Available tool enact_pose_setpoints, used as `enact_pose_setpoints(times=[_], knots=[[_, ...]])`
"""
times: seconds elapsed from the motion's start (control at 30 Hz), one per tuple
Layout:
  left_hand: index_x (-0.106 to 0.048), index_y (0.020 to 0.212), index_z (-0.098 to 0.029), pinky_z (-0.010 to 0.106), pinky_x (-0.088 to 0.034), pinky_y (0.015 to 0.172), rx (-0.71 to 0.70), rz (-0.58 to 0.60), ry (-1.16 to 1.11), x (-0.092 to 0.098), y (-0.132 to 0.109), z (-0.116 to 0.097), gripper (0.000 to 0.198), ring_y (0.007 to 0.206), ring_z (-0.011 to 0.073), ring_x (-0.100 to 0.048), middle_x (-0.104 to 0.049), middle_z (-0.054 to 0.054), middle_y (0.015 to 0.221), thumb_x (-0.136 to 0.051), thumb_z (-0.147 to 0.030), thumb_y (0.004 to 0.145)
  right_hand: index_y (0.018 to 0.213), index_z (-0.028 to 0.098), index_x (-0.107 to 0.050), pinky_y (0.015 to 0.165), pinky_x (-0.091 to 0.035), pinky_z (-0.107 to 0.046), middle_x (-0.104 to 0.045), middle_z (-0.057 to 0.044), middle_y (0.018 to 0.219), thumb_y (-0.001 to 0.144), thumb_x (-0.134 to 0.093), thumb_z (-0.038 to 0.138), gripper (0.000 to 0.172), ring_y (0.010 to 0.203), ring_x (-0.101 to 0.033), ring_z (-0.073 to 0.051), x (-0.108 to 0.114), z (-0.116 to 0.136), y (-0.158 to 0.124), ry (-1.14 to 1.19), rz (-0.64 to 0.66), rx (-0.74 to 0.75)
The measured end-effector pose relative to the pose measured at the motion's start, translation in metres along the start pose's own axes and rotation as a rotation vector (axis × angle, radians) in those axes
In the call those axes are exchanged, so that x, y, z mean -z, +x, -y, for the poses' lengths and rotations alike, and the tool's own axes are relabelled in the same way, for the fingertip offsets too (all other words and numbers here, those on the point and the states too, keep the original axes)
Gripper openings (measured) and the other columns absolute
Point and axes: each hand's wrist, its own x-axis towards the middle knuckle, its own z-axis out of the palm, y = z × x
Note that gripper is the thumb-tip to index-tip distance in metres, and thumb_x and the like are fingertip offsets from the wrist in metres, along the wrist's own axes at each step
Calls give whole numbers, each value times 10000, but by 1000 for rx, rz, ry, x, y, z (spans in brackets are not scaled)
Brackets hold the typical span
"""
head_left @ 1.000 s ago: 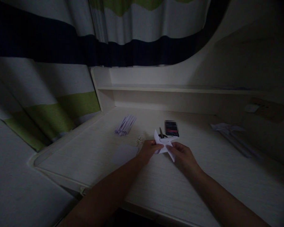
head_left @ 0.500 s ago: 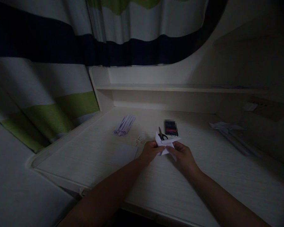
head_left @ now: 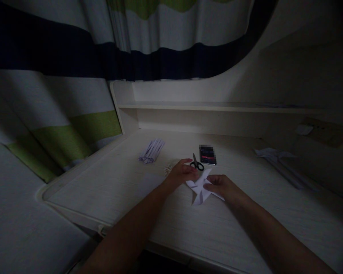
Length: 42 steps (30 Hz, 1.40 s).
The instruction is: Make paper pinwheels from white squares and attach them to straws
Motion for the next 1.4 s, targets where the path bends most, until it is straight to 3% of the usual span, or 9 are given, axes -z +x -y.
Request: enact_pose_setpoints(times=[0.17,0.43,0.57,0.7,0.87,0.97,1.1,1.23,1.4], knots=[[-358,1167,-144,233,-403,546,86,230,243,3,-3,10,755,554,107,-542,-585,-2,649,-712,-135,501,650,144,-654,538,-418,-273,-633,-4,577,568,-642,258,141,531,-553,-147,-1,1,-2,-103,71,24],[-395,1123,-129,177,-359,445,96,292,328,0,-4,20,664,462,83,-504,-546,-45,556,-668,-92,519,717,142,-658,563,-420,-263,-630,-1,622,585,-611,232,166,584,-559,-154,-2,-2,-2,-308,117,1],[-430,1070,-140,188,-384,462,123,247,253,-1,-3,21,627,481,98,-531,-575,-33,583,-676,-76,497,706,139,-637,587,-419,-270,-629,-14,649,584,-603,244,164,615,-563,-163,-4,2,-2,-334,66,-4],[-441,1044,-143,229,-426,510,150,81,131,-1,0,20,613,542,132,-574,-624,17,673,-684,-81,485,684,142,-600,574,-404,-266,-602,-7,614,554,-622,255,174,572,-542,-147,-4,7,-2,-285,-115,17],[-470,991,-134,275,-454,571,65,-46,41,-1,4,22,565,620,168,-602,-647,61,750,-711,-125,480,787,143,-568,562,-402,-262,-608,-9,614,522,-675,253,306,554,-547,-139,-5,10,0,-28,-287,-32],[-483,953,-128,266,-456,596,3,-90,-17,-3,5,22,516,647,163,-603,-651,68,774,-709,-129,488,847,154,-557,609,-415,-272,-611,-4,638,512,-703,235,374,596,-564,-145,-9,10,0,130,-348,30],[-478,949,-127,254,-455,585,-14,-183,-82,-8,3,18,507,630,152,-599,-651,58,760,-703,-122,495,758,164,-552,618,-416,-278,-593,1,650,520,-717,248,301,612,-557,-142,-15,8,-1,265,-380,102],[-475,934,-132,247,-455,578,-20,-162,-116,-11,2,17,488,613,150,-600,-654,43,726,-692,-113,498,611,157,-519,572,-402,-272,-582,1,606,518,-721,279,253,573,-545,-137,-20,2,0,307,-340,52],[-486,913,-135,250,-453,575,10,-149,-73,-15,2,23,473,624,158,-600,-649,36,713,-691,-108,487,530,156,-487,481,-361,-256,-545,15,500,453,-735,290,292,468,-501,-115,-21,-8,5,269,-451,-3]])
